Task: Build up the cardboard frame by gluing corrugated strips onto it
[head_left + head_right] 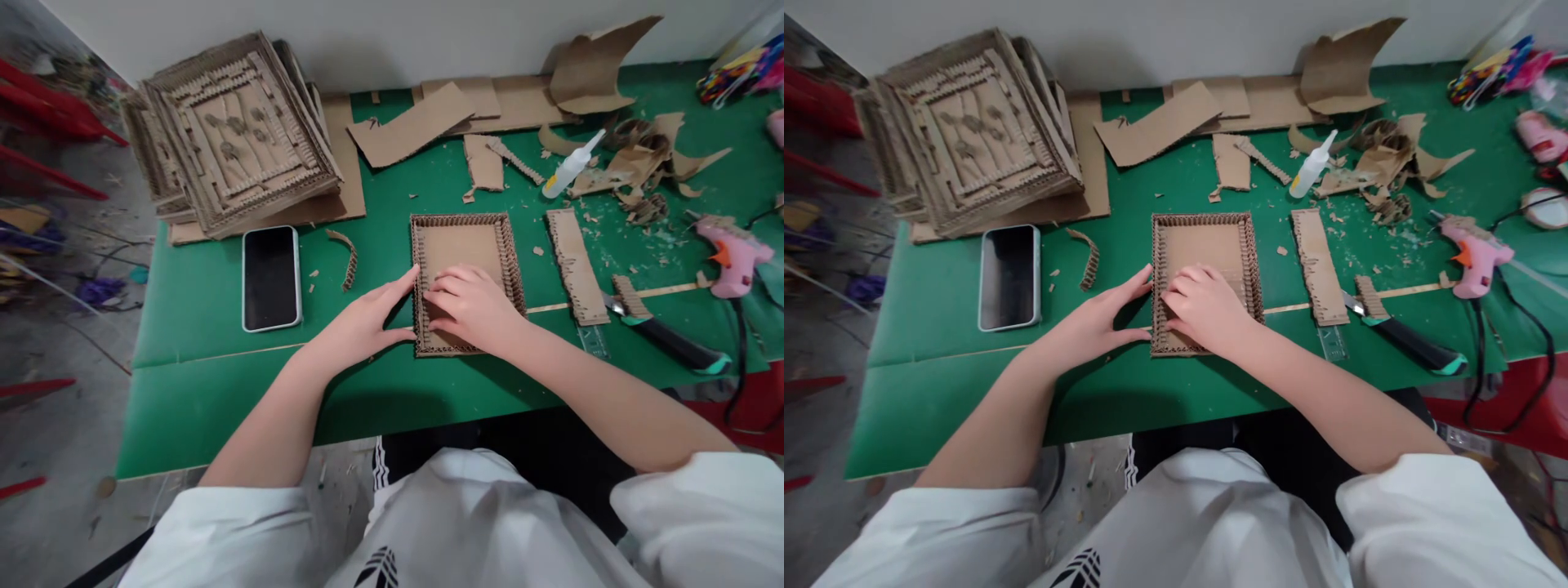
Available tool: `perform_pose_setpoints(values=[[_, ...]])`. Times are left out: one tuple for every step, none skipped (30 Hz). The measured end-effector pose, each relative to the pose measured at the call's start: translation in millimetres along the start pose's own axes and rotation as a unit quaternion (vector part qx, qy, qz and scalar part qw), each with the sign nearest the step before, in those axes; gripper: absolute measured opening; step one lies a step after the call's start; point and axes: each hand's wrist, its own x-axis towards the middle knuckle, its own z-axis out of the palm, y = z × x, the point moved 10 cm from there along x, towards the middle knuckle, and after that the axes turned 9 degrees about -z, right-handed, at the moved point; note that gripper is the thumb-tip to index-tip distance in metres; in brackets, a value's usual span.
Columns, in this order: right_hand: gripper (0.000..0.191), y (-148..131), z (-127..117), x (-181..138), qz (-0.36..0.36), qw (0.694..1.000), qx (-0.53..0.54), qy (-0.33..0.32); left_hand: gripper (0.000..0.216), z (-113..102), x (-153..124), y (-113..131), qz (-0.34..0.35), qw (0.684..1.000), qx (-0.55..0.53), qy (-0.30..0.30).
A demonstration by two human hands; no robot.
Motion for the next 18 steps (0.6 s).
perform_pose_setpoints(values=[[0.033, 0.1, 0.5, 0.0, 0.0, 1.0, 0.004, 0.003, 0.088, -0.1, 0.1, 0.1, -0.002, 1.0, 0.0, -0.002], [0.033, 0.3, 0.8, -0.1, 0.0, 1.0, 0.007, 0.007, 0.087, -0.3, 0.1, 0.3, -0.004, 1.0, -0.001, -0.003], [0.033, 0.6, 1.1, -0.4, 0.001, 1.0, 0.01, 0.01, 0.087, -0.4, 0.2, 0.4, -0.006, 1.0, -0.001, -0.004], [0.033, 0.9, 1.1, -0.7, 0.001, 1.0, 0.014, 0.013, 0.086, -0.6, 0.3, 0.5, -0.007, 1.0, -0.001, -0.006], [0.033, 1.2, 1.0, -1.2, 0.0, 1.0, 0.018, 0.015, 0.086, -0.6, 0.4, 0.4, -0.008, 1.0, -0.001, -0.007], [0.032, 1.8, 0.5, -1.8, 0.001, 1.0, 0.022, 0.018, 0.086, -0.7, 0.4, 0.3, -0.008, 1.0, -0.001, -0.008], [0.03, 2.5, -0.7, -2.6, 0.002, 0.999, 0.026, 0.022, 0.086, -0.6, 0.3, 0.1, -0.008, 1.0, -0.001, -0.01], [0.027, 3.5, -2.4, -3.5, 0.005, 0.999, 0.03, 0.03, 0.086, -0.5, 0.3, -0.1, -0.007, 1.0, -0.001, -0.01], [0.024, 4.3, -4.2, -4.3, 0.008, 0.999, 0.033, 0.038, 0.086, -0.4, 0.2, -0.3, -0.006, 1.0, 0.0, -0.011], [0.021, 4.6, -5.7, -4.9, 0.01, 0.998, 0.034, 0.045, 0.086, -0.3, 0.2, -0.4, -0.005, 1.0, 0.002, -0.011], [0.019, 4.1, -6.3, -5.2, 0.009, 0.998, 0.034, 0.05, 0.086, -0.2, 0.2, -0.6, -0.004, 1.0, 0.004, -0.01], [0.018, 2.9, -6.1, -5.2, 0.006, 0.998, 0.033, 0.052, 0.086, -0.2, 0.3, -0.7, -0.004, 1.0, 0.005, -0.01], [0.016, 1.1, -5.1, -4.8, 0.001, 0.998, 0.03, 0.052, 0.086, -0.1, 0.3, -0.7, -0.004, 1.0, 0.007, -0.009], [0.016, -0.7, -3.7, -4.2, -0.004, 0.998, 0.027, 0.051, 0.086, -0.2, 0.4, -0.6, -0.004, 1.0, 0.008, -0.007], [0.015, -2.1, -2.3, -3.5, -0.007, 0.998, 0.024, 0.05, 0.087, -0.3, 0.6, -0.5, -0.004, 1.0, 0.008, -0.007], [0.015, -3.1, -1.1, -3.0, -0.009, 0.998, 0.022, 0.051, 0.087, -0.4, 0.7, -0.4, -0.004, 1.0, 0.008, -0.006], [0.015, -3.6, -0.3, -2.6, -0.009, 0.998, 0.022, 0.052, 0.087, -0.5, 0.7, -0.3, -0.005, 1.0, 0.008, -0.007], [0.015, -3.8, 0.1, -2.5, -0.007, 0.998, 0.021, 0.053, 0.087, -0.6, 0.8, -0.1, -0.007, 1.0, 0.009, -0.007]])
